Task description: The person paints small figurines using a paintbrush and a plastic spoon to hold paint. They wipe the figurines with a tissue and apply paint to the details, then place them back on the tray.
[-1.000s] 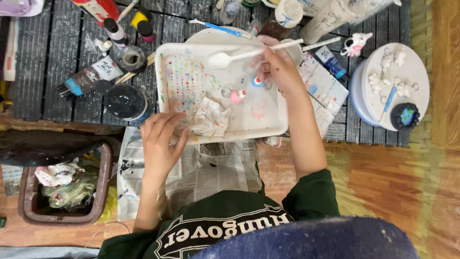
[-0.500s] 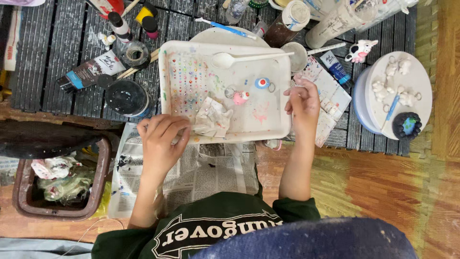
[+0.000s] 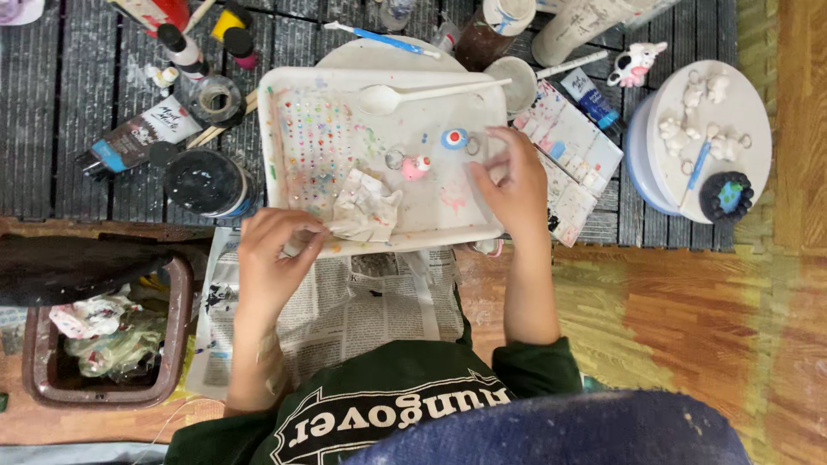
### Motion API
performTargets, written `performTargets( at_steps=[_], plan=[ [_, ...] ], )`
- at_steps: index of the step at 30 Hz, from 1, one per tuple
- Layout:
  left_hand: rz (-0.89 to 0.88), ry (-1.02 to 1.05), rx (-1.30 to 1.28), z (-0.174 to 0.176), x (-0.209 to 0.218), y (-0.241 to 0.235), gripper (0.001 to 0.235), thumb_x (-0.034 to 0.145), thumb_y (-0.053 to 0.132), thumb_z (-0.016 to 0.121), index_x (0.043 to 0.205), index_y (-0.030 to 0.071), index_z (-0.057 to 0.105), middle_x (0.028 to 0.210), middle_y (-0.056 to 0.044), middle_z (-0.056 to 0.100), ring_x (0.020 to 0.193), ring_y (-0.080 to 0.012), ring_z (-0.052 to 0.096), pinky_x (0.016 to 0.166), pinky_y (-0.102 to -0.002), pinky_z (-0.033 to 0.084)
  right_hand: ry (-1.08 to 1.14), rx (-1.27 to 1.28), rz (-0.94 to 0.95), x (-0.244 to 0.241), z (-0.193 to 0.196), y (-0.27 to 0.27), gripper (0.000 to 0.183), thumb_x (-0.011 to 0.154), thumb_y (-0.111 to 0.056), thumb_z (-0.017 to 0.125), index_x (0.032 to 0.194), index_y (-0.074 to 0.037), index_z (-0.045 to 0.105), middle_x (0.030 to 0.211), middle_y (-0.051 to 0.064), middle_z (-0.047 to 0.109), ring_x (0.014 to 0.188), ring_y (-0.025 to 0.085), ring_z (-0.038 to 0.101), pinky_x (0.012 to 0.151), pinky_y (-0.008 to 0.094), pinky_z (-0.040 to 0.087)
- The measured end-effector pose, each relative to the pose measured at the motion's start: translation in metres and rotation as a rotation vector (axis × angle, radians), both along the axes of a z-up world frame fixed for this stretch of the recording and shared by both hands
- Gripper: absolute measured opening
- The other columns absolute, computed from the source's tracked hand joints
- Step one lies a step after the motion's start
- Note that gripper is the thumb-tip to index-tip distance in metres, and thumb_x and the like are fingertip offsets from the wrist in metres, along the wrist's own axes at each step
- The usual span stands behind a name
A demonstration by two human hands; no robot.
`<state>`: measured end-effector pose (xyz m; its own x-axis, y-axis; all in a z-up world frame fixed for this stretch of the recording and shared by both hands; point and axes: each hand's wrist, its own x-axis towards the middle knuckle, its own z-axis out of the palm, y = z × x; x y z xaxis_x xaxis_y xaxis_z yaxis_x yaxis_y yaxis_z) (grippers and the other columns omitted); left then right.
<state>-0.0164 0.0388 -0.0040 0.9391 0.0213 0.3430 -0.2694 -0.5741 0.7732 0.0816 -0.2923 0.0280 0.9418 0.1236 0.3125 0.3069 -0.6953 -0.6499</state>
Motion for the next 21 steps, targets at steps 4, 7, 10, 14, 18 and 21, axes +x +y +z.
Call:
performTargets(
  at_steps=[4,7,10,14,18,21],
  plan=[
    [-0.002,-0.018,-0.008,-0.002,0.003,0.001,0.018,0.082,0.006,0.085,0.095,0.010,0.073,0.100,-0.003,0.075,0.097,-0.0228,0.067,0.086,-0.036,0.044,0.063,-0.145,0.134,0.023,0.015,0.013,0.049,0.085,-0.009,0.080,0.131,-0.009,0.064,0.126,0.009,0.071,0.082,0.017,0.072,0.073,0.029,0.058],
    [0.000,-0.025,-0.024,0.000,0.005,0.001,0.018,0.083,0.006,0.085,0.095,0.009,0.073,0.101,-0.003,0.074,0.097,-0.0225,0.067,0.087,-0.035,0.044,0.104,-0.166,0.178,0.031,0.016,0.015,0.035,0.089,-0.009,0.081,0.122,-0.011,0.070,0.117,0.005,0.074,0.082,0.015,0.072,0.073,0.029,0.057],
    [0.010,-0.024,-0.027,0.001,0.004,0.000,0.017,0.084,0.005,0.085,0.096,0.009,0.073,0.102,-0.003,0.075,0.098,-0.0222,0.067,0.088,-0.035,0.044,0.137,-0.047,0.141,0.027,0.012,0.010,0.033,0.089,-0.009,0.081,0.120,-0.008,0.069,0.112,0.006,0.072,0.083,0.015,0.071,0.071,0.027,0.057],
    [0.002,-0.019,-0.011,0.002,0.005,0.002,0.017,0.086,0.004,0.084,0.097,0.009,0.072,0.104,-0.003,0.075,0.101,-0.0226,0.067,0.091,-0.035,0.044,0.116,-0.072,0.159,0.019,0.004,0.006,0.033,0.088,-0.008,0.083,0.119,-0.008,0.070,0.110,0.006,0.073,0.085,0.015,0.071,0.070,0.026,0.055],
    [0.010,-0.003,-0.005,0.006,0.007,0.002,0.018,0.085,0.004,0.083,0.098,0.009,0.072,0.105,-0.003,0.075,0.102,-0.0234,0.066,0.091,-0.035,0.044,0.161,-0.019,0.164,0.019,0.006,0.003,0.032,0.089,-0.007,0.082,0.118,-0.006,0.069,0.108,0.006,0.072,0.084,0.013,0.069,0.067,0.025,0.053],
    [0.012,-0.002,-0.004,0.006,0.007,0.002,0.018,0.086,0.004,0.083,0.099,0.009,0.072,0.106,-0.002,0.075,0.102,-0.0230,0.066,0.093,-0.035,0.044,0.186,0.005,0.146,0.013,0.004,-0.002,0.033,0.088,-0.007,0.082,0.118,-0.005,0.068,0.107,0.007,0.072,0.082,0.012,0.068,0.063,0.024,0.051]
  ],
)
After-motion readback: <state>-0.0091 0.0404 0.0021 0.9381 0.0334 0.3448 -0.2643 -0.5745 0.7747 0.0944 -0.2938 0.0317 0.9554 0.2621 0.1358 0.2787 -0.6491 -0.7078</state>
